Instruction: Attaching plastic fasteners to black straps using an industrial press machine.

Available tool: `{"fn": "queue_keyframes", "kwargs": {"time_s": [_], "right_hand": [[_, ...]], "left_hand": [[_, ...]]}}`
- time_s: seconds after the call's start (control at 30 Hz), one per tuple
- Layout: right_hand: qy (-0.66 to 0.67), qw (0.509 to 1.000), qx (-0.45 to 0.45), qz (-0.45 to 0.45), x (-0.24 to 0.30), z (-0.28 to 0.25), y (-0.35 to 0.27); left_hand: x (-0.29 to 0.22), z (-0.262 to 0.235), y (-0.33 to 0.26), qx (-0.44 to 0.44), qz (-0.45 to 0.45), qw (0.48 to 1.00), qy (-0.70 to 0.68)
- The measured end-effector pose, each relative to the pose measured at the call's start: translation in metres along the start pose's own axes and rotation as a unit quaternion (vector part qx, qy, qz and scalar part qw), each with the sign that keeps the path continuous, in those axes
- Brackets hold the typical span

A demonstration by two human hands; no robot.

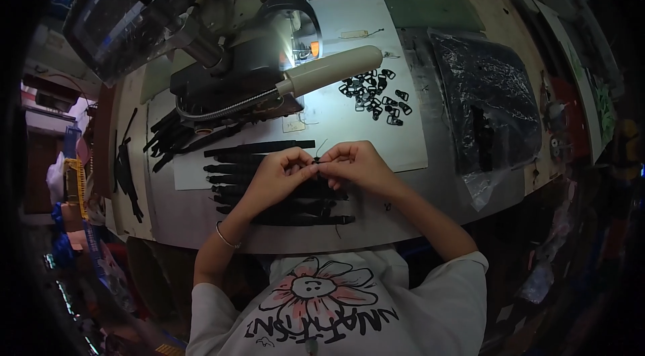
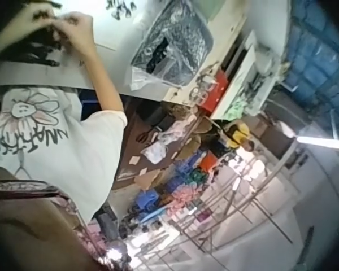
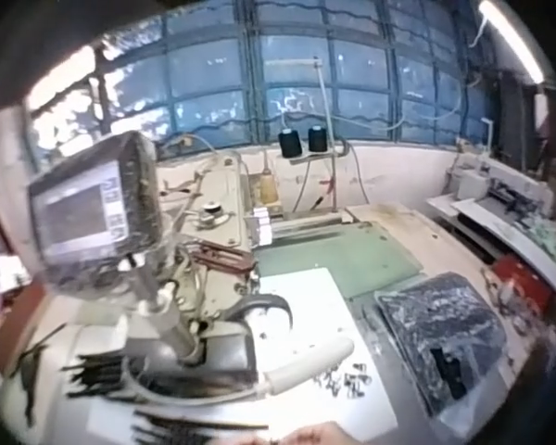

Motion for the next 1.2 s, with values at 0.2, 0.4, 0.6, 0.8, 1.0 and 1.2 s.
{"fn": "queue_keyframes", "kwargs": {"time_s": [0.2,0.4,0.6,0.8,1.0,1.2], "right_hand": [[-0.052,0.997,0.04,-0.04,-0.008,0.004,-0.001],[-0.124,0.985,-0.053,-0.109,0.009,-0.01,0.011],[-0.194,0.959,-0.098,-0.18,0.021,-0.009,0.019],[-0.269,0.905,-0.169,-0.281,0.034,0.003,0.018],[-0.341,0.844,-0.197,-0.365,0.039,0.022,0.011],[-0.373,0.804,-0.204,-0.415,0.035,0.028,0.01]], "left_hand": [[-0.007,-0.01,-0.014,-0.03,0.041,0.995,0.081],[-0.012,-0.031,0.007,-0.199,0.162,0.919,0.298],[0.005,-0.035,0.029,-0.078,0.095,0.984,0.127],[0.01,-0.035,0.028,-0.115,0.073,0.991,0.018],[0.004,-0.041,0.024,-0.163,0.089,0.982,0.02],[0.005,-0.037,0.018,-0.21,0.115,0.966,0.097]]}}
Point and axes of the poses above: each hand's wrist, its own y-axis towards the middle knuckle, its own z-axis out of the palm, x = y × z, the point moved 6 cm from there along y, towards the middle knuckle, and after that the axes turned 8 degrees about y, right-handed, at the moved point
